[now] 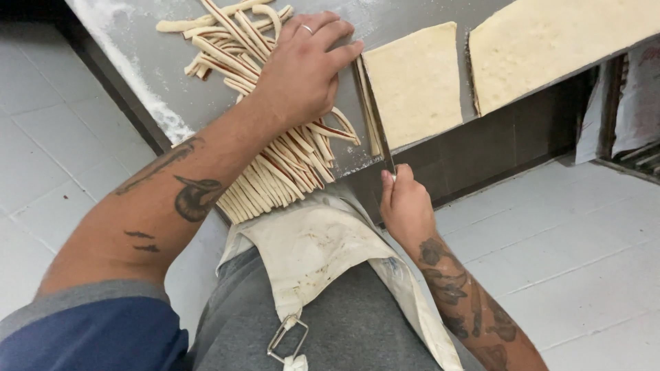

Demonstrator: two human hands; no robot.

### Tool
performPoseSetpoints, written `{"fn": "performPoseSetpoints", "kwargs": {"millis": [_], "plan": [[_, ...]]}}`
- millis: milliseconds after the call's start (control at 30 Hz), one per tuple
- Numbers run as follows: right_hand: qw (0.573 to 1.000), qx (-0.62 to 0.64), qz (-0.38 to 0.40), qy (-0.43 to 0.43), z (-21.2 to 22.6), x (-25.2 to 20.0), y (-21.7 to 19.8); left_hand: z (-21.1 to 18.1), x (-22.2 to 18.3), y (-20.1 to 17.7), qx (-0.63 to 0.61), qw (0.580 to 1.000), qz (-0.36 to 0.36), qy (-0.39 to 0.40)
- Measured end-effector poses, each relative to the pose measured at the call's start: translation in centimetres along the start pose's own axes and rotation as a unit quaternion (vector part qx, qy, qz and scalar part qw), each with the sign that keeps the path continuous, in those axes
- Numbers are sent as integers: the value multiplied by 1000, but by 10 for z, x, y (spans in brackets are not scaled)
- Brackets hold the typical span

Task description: Cutting a sheet of dough into thin strips using a knife and organizing them on a work surface.

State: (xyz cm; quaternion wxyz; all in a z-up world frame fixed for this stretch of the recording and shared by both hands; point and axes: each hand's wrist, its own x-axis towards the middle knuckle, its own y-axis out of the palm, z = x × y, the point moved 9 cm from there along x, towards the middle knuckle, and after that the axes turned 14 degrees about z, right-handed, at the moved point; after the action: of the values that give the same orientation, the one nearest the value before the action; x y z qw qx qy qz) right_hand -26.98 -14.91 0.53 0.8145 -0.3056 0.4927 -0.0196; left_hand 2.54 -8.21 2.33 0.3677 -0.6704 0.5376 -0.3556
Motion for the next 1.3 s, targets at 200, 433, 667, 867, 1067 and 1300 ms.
{"fn": "performPoseSetpoints", "kwargs": {"millis": [200,433,667,867,1067,1300], "plan": [[1000,-4,3,-11,-11,24,20,-1,6,4,23,999,20,-18],[997,4,-73,-32,-25,35,48,-19,-11,-15,58,997,50,-19],[995,22,-70,-72,-21,9,29,-29,-27,-60,19,1000,-24,6],[998,4,-34,-57,-11,4,-5,-5,-2,-20,-20,999,34,-35],[999,10,-12,-48,-13,7,-4,3,2,-1,-20,998,48,-42],[1000,-17,24,-1,-9,10,-4,6,6,7,-27,993,87,-71]]}}
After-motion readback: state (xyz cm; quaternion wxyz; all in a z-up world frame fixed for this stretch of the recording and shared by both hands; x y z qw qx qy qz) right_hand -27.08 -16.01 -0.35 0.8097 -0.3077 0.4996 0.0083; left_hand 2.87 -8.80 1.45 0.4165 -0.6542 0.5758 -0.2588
